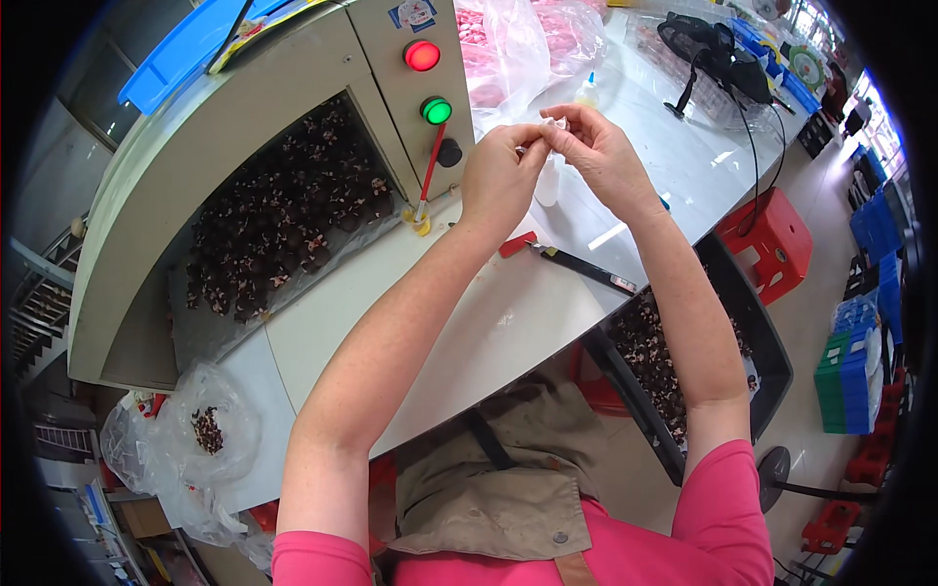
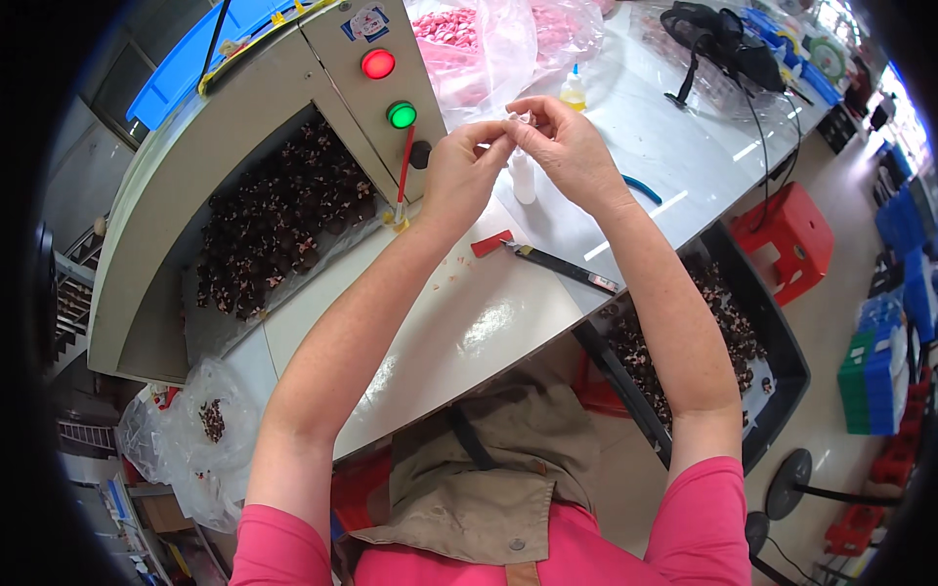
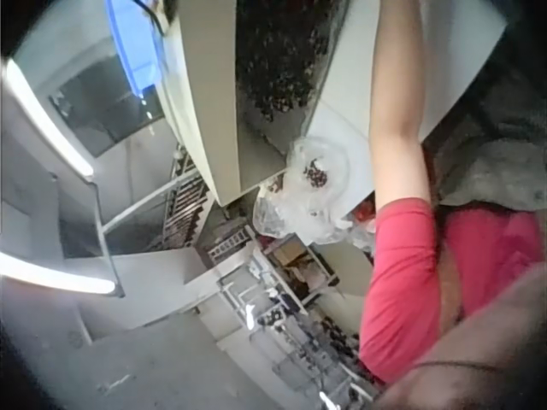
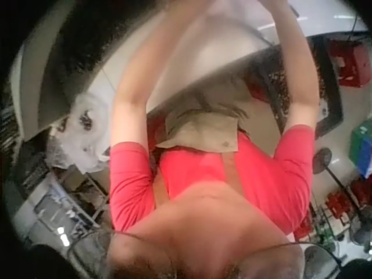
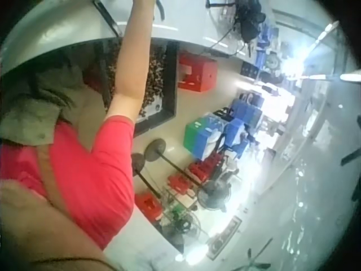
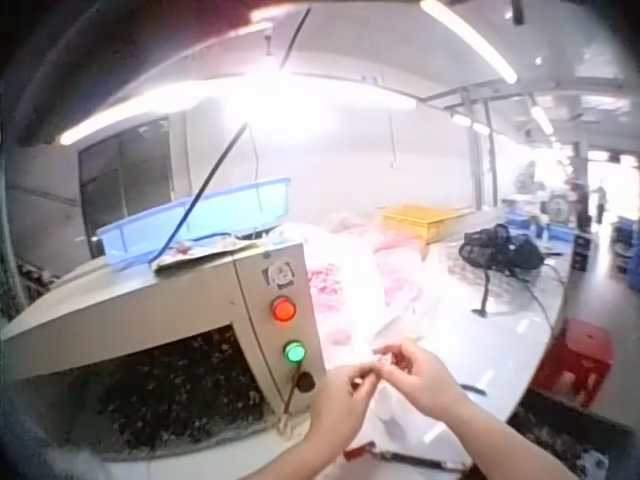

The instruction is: Assembling small plastic toy figures using glue and hand tools at a workstation.

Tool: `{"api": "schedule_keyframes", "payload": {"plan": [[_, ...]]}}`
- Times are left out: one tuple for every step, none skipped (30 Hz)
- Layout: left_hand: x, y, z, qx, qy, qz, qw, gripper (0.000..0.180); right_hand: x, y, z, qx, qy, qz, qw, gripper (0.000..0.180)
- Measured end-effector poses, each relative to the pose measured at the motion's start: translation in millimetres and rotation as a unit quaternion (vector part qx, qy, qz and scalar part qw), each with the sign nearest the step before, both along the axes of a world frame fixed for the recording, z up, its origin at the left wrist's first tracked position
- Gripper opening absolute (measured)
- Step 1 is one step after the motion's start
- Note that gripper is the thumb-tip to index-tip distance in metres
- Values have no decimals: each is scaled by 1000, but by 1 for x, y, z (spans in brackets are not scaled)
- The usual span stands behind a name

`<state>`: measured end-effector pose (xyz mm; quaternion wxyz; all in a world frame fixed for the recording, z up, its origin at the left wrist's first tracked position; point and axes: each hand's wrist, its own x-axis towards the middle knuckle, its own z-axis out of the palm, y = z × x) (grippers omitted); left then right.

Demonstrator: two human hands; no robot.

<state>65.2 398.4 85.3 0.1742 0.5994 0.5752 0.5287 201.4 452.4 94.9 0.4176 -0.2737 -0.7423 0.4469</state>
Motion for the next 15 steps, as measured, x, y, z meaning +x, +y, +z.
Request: {"api": "schedule_keyframes", "payload": {"plan": [[1, 0, 0, -6, -5, 1, 1000, 20, 0, 0, -1, -8, 9, -4, 1000, 26], [2, 1, 0, -13, -11, 2, 1000, 21, 0, -2, 0, -8, 9, -5, 1000, 26], [2, 0, 1, -13, -11, 3, 1000, 21, 0, -4, 2, -12, 9, -8, 1000, 26], [2, 0, 1, -22, -24, -1, 999, 21, 0, -5, 3, -15, 9, -12, 1000, 25], [2, -1, 1, -31, -37, -5, 999, 21, -1, -5, 2, -15, 9, -11, 1000, 25], [3, -1, 1, -31, -37, -5, 999, 21, -1, -5, 1, -11, 17, -15, 1000, 24], [3, -1, 1, -28, -32, -3, 999, 21, -2, -4, 0, -6, 25, -20, 999, 24], [3, 0, 0, -26, -26, -2, 999, 21, -2, -4, -1, -6, 25, -20, 999, 24], [3, 0, 0, -26, -26, -1, 999, 21, -3, -3, -2, -5, 38, -21, 999, 23], [3, 0, -1, -20, -20, 1, 1000, 21, -4, -3, -3, -5, 51, -23, 998, 23], [4, 0, -2, -14, -15, 3, 1000, 20, -4, -2, -4, -5, 51, -22, 998, 23], [4, 0, -2, -14, -15, 4, 1000, 20, -4, -2, -4, -3, 54, -26, 998, 22], [4, 0, -2, -14, -13, 4, 1000, 20, -5, -2, -4, -1, 56, -30, 998, 22], [4, 0, -2, -14, -12, 4, 1000, 20, -5, -2, -4, -1, 56, -30, 998, 22], [4, 0, -3, -14, -12, 4, 1000, 20, -6, -2, -3, 1, 61, -33, 998, 22]]}}
